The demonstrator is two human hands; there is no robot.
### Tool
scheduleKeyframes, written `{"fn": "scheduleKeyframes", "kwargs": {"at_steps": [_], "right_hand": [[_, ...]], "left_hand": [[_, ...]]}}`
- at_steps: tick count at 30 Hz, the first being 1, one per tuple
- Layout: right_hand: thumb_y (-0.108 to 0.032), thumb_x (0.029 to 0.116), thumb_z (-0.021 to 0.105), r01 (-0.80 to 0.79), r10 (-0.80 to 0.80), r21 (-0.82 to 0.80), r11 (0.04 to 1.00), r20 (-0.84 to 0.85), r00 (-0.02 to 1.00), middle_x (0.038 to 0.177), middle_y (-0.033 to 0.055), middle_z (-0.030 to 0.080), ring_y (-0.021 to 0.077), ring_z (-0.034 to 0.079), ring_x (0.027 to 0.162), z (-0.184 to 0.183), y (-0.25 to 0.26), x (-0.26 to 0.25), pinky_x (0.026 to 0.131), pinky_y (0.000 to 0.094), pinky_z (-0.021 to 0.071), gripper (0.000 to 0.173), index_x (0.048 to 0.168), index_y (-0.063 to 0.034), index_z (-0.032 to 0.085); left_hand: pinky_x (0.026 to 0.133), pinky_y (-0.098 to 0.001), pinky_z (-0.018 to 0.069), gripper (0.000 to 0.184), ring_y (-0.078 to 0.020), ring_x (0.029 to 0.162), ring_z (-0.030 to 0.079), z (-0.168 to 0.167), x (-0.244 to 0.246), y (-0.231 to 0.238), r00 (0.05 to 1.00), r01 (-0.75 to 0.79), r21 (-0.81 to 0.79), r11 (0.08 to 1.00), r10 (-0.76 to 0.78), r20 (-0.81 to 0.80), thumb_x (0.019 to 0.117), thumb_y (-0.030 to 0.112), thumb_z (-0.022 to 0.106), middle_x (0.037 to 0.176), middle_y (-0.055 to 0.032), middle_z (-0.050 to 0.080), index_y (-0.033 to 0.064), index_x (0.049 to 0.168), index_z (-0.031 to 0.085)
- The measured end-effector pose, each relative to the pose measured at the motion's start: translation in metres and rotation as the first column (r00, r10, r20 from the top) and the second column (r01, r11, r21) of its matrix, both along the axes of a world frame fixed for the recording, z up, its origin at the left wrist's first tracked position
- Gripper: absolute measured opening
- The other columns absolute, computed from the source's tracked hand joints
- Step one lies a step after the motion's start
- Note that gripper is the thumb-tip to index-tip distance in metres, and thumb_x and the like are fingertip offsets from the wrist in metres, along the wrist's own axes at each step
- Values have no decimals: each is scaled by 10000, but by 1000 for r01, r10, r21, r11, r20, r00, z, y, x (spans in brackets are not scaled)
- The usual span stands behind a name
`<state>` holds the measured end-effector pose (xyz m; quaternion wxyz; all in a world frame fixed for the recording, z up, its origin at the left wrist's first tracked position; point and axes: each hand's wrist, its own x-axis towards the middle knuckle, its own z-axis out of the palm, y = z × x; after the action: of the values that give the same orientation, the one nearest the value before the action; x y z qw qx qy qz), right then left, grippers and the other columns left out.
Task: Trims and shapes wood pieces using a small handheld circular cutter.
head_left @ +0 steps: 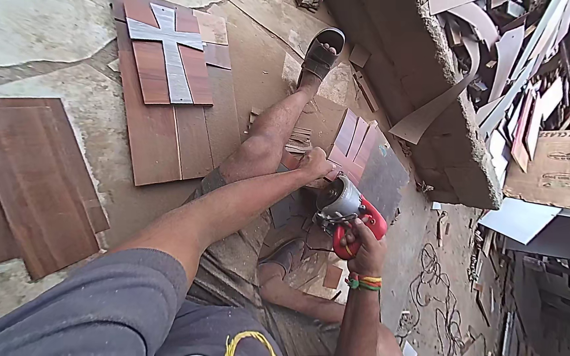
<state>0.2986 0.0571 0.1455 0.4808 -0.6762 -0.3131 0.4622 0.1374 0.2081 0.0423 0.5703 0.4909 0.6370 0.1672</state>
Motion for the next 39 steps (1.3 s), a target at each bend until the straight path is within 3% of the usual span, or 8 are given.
{"fn": "scheduleKeyframes", "kwargs": {"at_steps": [11,39], "right_hand": [[-27,922,583,9,-9,-1,1000,33,999,521,62,501,164,525,380,-2,3,1,387,350,536,67,956,19,548],[-37,932,588,4,-4,-4,1000,66,998,522,56,500,171,525,384,-4,12,3,392,354,536,59,941,7,551]], "left_hand": [[811,-585,550,419,-350,950,692,-11,3,4,1000,-1,40,999,0,13,915,433,735,962,-195,699,16,933,695],[865,-583,546,432,-355,1013,687,2,0,3,1000,18,-13,1000,-18,5,912,427,754,1033,-206,702,5,984,704]]}}
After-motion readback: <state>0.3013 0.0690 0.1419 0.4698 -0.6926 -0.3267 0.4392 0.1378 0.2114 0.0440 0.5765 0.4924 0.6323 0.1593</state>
